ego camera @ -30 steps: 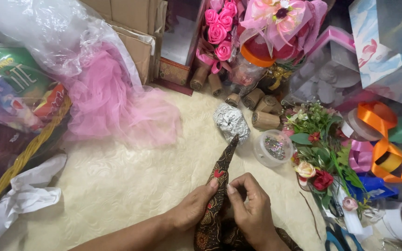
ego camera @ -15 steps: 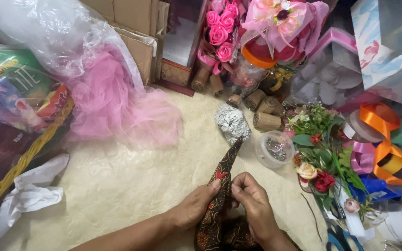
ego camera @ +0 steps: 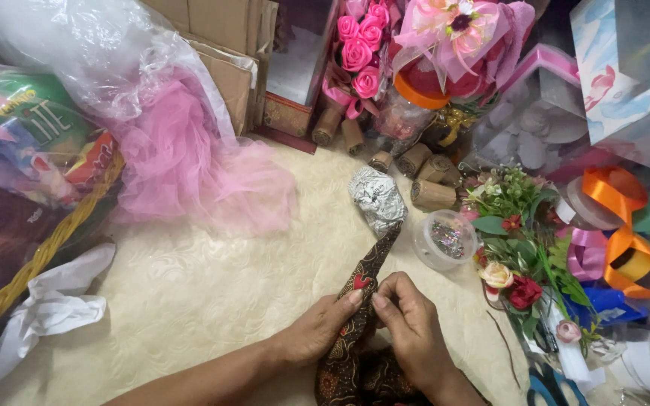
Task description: The person folds and pins a piece of patterned fabric by hand on a workspace to form a decorative shape.
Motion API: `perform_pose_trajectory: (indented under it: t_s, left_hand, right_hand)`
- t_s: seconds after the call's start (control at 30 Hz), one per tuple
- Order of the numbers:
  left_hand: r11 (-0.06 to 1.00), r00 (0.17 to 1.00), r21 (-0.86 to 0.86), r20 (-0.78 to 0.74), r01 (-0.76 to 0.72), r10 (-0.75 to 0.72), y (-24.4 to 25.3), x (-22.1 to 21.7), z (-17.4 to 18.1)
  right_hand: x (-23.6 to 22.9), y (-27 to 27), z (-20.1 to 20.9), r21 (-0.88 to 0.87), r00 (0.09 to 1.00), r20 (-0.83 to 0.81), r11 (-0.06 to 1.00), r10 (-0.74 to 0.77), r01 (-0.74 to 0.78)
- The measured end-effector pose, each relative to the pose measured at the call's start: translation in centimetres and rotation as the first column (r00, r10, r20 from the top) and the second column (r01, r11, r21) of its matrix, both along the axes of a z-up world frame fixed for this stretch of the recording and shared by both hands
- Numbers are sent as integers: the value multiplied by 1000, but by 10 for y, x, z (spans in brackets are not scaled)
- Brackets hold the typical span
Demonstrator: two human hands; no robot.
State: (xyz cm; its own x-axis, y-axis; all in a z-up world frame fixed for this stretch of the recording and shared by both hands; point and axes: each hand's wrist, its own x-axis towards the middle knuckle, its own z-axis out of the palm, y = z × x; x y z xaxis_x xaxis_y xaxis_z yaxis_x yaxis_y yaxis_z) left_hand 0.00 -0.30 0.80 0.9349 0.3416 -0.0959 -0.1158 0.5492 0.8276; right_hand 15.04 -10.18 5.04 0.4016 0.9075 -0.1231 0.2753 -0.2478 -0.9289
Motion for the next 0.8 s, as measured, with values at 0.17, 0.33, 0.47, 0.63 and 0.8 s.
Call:
perform_pose_trajectory:
  t_s: [0.17,0.33,0.47,0.63,0.8]
  left_hand:
    - [987,1000,160,-8,-19,21,2,-1,2]
    - [990,998,135,-37,-35,40,2,0,-2]
    - [998,997,-16,-55,-58,57,1,1,-4]
    - [999,999,22,-16,-29,29,5,-3,5]
    - [996,996,78,-78,-42,48,5,-3,5]
  right_hand:
    - [-6,2,1,50,955,294,998,29,-45]
    - [-11,4,-5,137,873,487,985,27,-107]
    - [-21,3,-6,314,642,760,924,-106,-220]
    - [-27,1,-8,356,559,814,896,-158,-265]
    - [-28,2,-6,369,545,823,881,-161,-297]
